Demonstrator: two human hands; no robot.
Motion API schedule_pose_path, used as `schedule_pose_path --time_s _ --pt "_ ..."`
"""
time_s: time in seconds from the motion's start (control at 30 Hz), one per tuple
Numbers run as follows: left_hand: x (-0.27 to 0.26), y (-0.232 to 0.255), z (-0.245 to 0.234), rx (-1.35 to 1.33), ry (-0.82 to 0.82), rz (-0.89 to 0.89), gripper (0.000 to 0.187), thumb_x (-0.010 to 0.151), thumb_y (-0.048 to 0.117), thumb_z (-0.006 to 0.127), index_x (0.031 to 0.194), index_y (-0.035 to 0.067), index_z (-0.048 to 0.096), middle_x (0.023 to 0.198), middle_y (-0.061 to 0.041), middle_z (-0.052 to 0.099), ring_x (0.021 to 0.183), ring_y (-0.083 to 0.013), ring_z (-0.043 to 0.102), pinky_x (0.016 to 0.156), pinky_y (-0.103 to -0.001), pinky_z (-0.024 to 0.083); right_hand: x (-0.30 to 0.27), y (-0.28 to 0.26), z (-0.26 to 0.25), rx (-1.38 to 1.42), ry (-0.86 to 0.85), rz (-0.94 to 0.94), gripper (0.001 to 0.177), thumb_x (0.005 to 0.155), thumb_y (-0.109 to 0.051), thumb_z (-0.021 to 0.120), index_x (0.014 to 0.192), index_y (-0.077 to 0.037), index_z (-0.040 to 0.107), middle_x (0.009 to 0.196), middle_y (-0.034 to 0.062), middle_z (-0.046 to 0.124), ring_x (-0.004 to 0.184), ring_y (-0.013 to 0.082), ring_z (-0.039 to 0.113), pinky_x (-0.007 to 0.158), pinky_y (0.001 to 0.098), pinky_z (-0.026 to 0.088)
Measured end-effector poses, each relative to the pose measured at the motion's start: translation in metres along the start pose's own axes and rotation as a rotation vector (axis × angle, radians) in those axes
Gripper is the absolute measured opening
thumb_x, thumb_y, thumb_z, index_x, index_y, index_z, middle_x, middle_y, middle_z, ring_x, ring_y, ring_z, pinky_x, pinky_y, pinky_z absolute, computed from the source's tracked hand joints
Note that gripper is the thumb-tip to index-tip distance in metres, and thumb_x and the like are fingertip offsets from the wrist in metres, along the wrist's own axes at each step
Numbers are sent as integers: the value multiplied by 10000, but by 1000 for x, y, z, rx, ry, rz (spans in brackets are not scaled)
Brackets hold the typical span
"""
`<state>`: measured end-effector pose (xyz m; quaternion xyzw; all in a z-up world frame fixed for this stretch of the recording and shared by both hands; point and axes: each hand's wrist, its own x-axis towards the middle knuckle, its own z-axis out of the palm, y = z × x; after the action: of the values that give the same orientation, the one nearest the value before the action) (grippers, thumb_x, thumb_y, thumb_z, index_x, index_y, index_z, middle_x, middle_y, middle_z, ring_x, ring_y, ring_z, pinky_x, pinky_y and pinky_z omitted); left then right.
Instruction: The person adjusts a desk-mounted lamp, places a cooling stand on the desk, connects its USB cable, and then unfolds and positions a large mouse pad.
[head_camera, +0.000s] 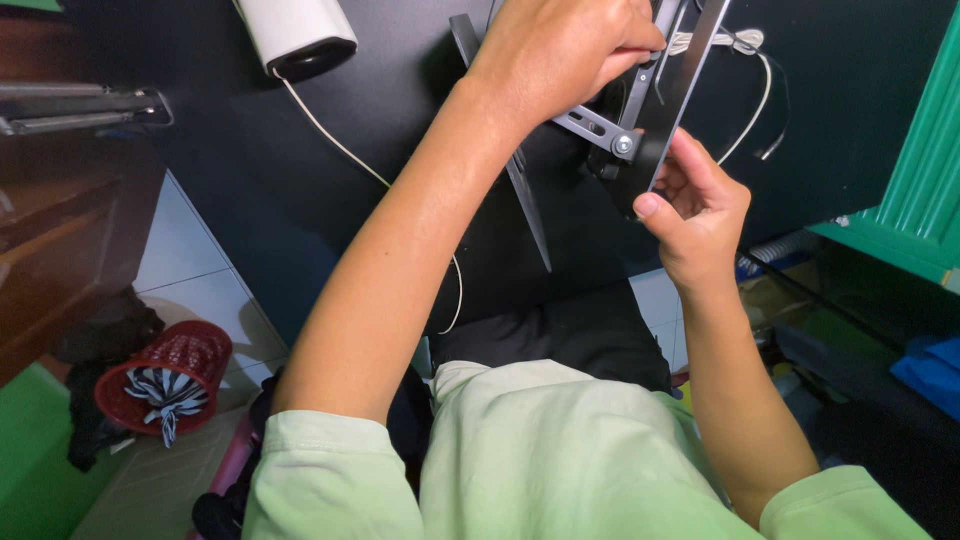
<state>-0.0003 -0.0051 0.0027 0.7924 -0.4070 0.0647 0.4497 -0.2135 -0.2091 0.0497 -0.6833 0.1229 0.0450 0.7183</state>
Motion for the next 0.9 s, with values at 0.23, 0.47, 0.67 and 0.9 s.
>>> schedule_pose_path --time_s 0.23,0.47,0.67,0.9 --pt "0 0 1 -11 -3 4 123 974 258 962 1021 145 946 896 10 849 798 -217 811 697 -385 600 0 2 0 11 5 3 819 1102 -200 978 1771 78 597 1544 169 765 1277 179 771 1052 292 647" --pt "1 -1 0 4 -9 16 124 990 263 959 1018 144 939 891 -2 847 791 -237 811 697 -401 607 0 0 0 22 3 12 829 1105 -198 976 1778 89 588 1538 166 765 1279 181 767 1018 276 633" --pt "3 -2 7 -26 1 -21 119 996 255 961 1000 138 936 861 -13 849 720 -235 807 633 -399 606 -1 1 0 32 0 6 834 1110 -209 979 1782 85 582 1549 172 765 1294 187 771 1055 289 643" --pt "3 -4 4 -49 -31 -1 101 950 230 946 966 133 924 877 -11 855 743 -252 810 651 -410 609 0 4 -1 25 4 -8 813 1115 -210 971 1775 81 597 1541 177 771 1259 185 775 1040 299 647"
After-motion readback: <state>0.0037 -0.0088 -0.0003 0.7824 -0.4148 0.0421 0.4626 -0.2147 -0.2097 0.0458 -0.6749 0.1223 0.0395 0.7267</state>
